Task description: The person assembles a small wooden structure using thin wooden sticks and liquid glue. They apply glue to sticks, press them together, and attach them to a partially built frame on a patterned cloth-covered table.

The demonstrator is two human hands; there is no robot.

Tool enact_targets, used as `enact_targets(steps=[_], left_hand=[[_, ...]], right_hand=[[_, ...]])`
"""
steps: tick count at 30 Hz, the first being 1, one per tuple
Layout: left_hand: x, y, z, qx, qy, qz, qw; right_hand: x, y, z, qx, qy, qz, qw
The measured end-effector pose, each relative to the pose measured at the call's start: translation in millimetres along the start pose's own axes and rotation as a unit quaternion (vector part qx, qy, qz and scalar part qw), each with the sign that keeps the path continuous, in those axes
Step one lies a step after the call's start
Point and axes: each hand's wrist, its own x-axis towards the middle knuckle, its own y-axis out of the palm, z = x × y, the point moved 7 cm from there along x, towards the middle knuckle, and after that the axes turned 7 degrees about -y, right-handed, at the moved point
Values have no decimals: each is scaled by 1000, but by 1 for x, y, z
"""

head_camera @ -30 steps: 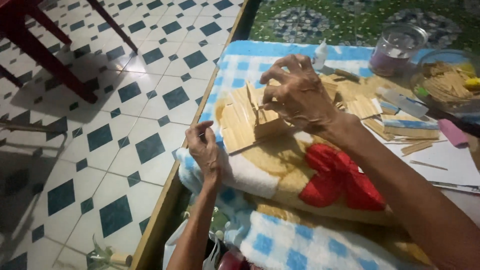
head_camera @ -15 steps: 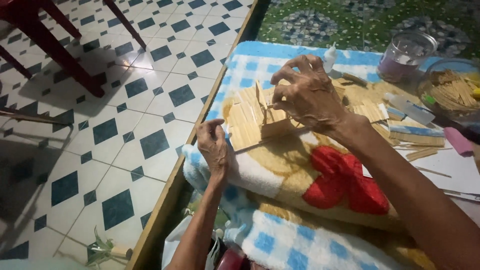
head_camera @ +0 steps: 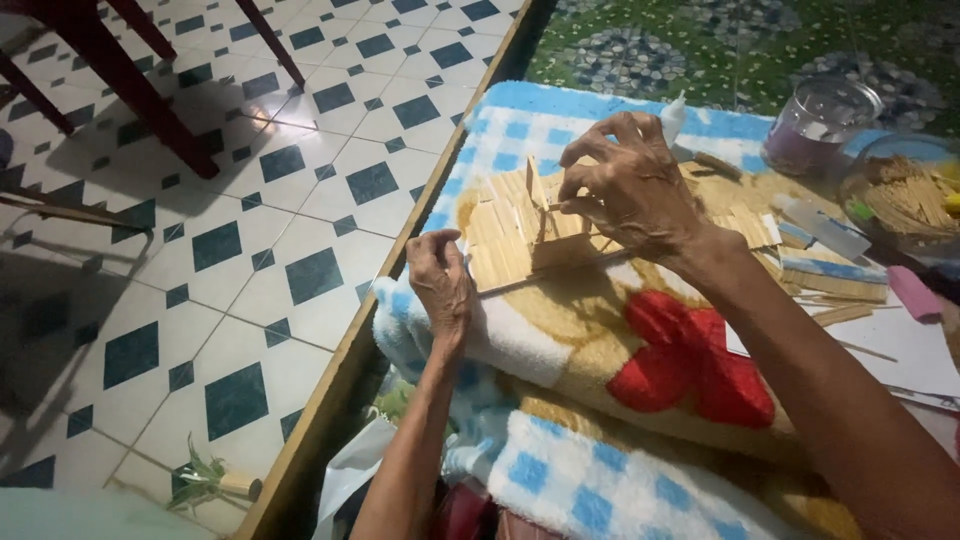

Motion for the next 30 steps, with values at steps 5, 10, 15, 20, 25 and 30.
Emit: enact_targets(steps=[5,10,15,20,25,30], left_hand=[[1,0,7,-1,6,1,1000],[0,0,0,-3,10,9,1000],[0,1,1,4,21,15,1000],[-1,0,-6,0,24,14,1000],[1,3,3,15,28,9,999],[-2,3,-4,-2,15,17,1000]], right_hand=[[-1,0,-1,9,6,1,1000],[-2,3,-4,14,8,0,1000],[-3,3,-3,36,13,-2,999],[0,1,-1,-26,2,-9,1000],[1,-5,4,-25,-12,-27,999],[1,-4,7,-9,-15,-28,999]])
